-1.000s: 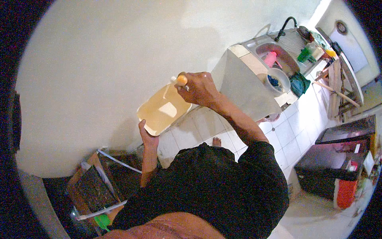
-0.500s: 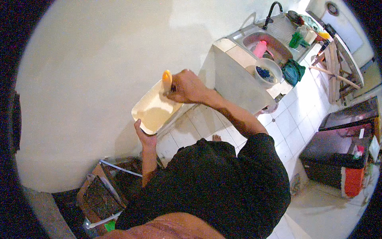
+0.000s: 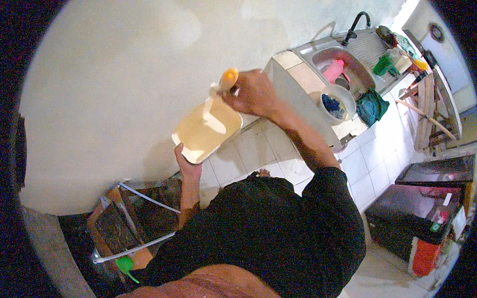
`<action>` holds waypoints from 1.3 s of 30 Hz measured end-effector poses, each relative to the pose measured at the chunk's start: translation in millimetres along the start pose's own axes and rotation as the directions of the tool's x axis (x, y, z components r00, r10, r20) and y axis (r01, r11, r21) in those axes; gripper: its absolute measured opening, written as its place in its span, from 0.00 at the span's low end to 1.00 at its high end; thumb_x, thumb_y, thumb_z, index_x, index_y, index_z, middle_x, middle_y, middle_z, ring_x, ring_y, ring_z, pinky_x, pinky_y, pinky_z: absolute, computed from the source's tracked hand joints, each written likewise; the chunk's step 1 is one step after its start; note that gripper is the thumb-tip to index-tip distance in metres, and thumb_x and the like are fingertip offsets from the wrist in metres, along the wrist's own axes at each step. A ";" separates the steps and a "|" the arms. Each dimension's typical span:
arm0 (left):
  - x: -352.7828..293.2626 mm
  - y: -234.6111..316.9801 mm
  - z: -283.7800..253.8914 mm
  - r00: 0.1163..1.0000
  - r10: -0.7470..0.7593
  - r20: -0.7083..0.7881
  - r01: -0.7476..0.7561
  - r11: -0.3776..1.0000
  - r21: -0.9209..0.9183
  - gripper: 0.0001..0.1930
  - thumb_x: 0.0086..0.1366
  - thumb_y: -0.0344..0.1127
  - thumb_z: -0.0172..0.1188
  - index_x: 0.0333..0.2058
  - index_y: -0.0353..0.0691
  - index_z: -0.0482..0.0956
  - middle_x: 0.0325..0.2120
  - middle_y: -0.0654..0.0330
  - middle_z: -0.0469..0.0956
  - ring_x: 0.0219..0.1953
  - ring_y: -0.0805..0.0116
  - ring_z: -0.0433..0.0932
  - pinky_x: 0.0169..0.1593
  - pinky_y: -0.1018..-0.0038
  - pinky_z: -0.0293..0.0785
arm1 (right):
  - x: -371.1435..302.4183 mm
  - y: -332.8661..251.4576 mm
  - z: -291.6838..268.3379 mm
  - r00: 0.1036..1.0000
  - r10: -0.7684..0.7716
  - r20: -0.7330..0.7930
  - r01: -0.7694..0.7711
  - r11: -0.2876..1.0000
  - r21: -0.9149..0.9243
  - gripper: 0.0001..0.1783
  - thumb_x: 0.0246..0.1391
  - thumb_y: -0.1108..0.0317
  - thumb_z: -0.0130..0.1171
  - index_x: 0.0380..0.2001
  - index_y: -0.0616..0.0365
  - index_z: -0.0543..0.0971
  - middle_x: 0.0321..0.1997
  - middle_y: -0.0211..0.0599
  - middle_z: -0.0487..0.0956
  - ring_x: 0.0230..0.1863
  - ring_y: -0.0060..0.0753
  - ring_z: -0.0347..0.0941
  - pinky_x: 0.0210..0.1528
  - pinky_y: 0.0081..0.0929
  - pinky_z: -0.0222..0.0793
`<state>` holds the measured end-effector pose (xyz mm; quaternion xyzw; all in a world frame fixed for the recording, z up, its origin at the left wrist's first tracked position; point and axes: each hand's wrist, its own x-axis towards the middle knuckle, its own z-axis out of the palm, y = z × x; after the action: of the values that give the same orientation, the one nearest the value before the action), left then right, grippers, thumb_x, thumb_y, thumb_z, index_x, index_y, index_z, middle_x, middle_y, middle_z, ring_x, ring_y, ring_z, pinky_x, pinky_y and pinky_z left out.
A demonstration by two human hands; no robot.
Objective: The person paints a wall using a brush. The person dips the brush into a yellow container, then applies the paint to the white wall with vertical strokes, repeating this action multiple times.
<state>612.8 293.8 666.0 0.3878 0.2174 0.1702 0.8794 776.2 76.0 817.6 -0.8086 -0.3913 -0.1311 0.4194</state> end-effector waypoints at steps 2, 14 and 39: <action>3.5 -1.3 5.5 1.000 -0.012 -0.003 0.012 1.000 0.015 0.31 0.58 0.52 0.49 0.56 0.38 0.63 0.51 0.56 0.71 0.53 0.61 0.70 0.55 0.63 0.66 | -6.5 0.9 7.5 0.993 -0.057 0.103 0.057 0.998 0.000 0.10 0.42 0.63 0.67 0.28 0.56 0.80 0.21 0.35 0.79 0.19 0.27 0.75 0.23 0.24 0.69; 14.6 22.7 -35.2 0.991 0.111 -0.075 -0.111 0.994 0.006 0.32 0.59 0.52 0.49 0.55 0.34 0.63 0.51 0.55 0.71 0.52 0.60 0.70 0.55 0.65 0.65 | 56.6 67.0 64.4 0.862 0.421 -0.282 -0.066 0.645 0.761 0.09 0.45 0.70 0.67 0.31 0.60 0.79 0.28 0.29 0.79 0.30 0.18 0.73 0.30 0.18 0.70; -37.6 68.5 -111.1 0.918 0.295 -0.264 -0.299 0.954 0.027 0.31 0.60 0.55 0.45 0.55 0.39 0.63 0.52 0.56 0.69 0.55 0.59 0.68 0.56 0.63 0.64 | 115.0 46.6 162.5 0.899 -0.096 -0.428 0.313 0.824 0.472 0.07 0.42 0.70 0.66 0.29 0.51 0.80 0.34 0.35 0.81 0.35 0.37 0.79 0.36 0.31 0.74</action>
<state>514.9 387.8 660.0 0.3839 0.2705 0.3534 0.8090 867.8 247.0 753.1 -0.5714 -0.4077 -0.2198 0.6775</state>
